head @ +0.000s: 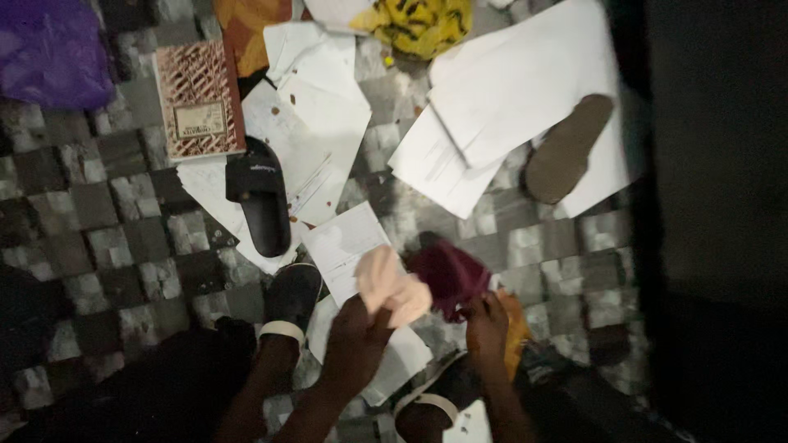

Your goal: The person picks up a white top, plaid shorts, a pink garment, a black bra, and a turquoise cloth from the floor, folds them by hand, and places them into a black plastic bag.

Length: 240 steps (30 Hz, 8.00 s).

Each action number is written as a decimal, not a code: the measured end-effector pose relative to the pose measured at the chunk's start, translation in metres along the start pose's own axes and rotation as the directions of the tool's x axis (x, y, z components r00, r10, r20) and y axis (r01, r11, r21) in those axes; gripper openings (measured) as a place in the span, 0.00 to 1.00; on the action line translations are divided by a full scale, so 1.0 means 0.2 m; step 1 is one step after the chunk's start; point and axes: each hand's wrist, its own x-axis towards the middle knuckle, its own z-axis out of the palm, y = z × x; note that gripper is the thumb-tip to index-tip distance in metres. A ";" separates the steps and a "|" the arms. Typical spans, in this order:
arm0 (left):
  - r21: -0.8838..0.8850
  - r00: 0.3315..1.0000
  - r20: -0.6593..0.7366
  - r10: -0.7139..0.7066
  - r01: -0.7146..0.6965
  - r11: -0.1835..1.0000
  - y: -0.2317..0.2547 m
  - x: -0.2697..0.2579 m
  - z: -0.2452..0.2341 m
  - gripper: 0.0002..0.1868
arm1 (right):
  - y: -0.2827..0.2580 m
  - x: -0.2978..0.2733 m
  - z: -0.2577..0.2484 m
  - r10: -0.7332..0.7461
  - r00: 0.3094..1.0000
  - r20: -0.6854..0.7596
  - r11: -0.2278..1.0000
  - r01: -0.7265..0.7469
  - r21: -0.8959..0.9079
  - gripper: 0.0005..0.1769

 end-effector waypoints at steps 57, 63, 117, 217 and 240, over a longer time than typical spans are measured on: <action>-0.766 0.730 0.637 0.248 0.635 0.098 2.10 0.51 -1.68 0.25 | -2.39 -2.16 -0.50 0.171 0.921 -0.350 0.304 0.288 0.908 0.28; -0.587 0.645 0.762 0.050 0.657 0.474 2.50 0.19 -1.80 0.19 | -2.66 -2.66 -0.83 -0.175 0.945 -0.278 0.226 0.313 0.922 0.44; -0.248 0.474 0.869 0.141 0.172 0.953 2.91 0.05 -1.97 0.47 | -3.20 -2.69 -0.93 -0.285 0.897 -0.339 0.265 0.413 0.871 0.25; -0.044 0.686 0.449 -0.572 0.657 0.753 0.55 0.11 -0.31 0.26 | -0.43 -1.16 -0.99 -0.034 0.956 -0.292 0.999 0.037 0.006 0.18; -0.307 0.313 0.707 -0.635 0.944 0.124 0.19 0.39 -0.18 0.33 | -0.52 -0.89 0.17 -0.241 0.971 -0.001 0.937 0.232 -0.260 0.16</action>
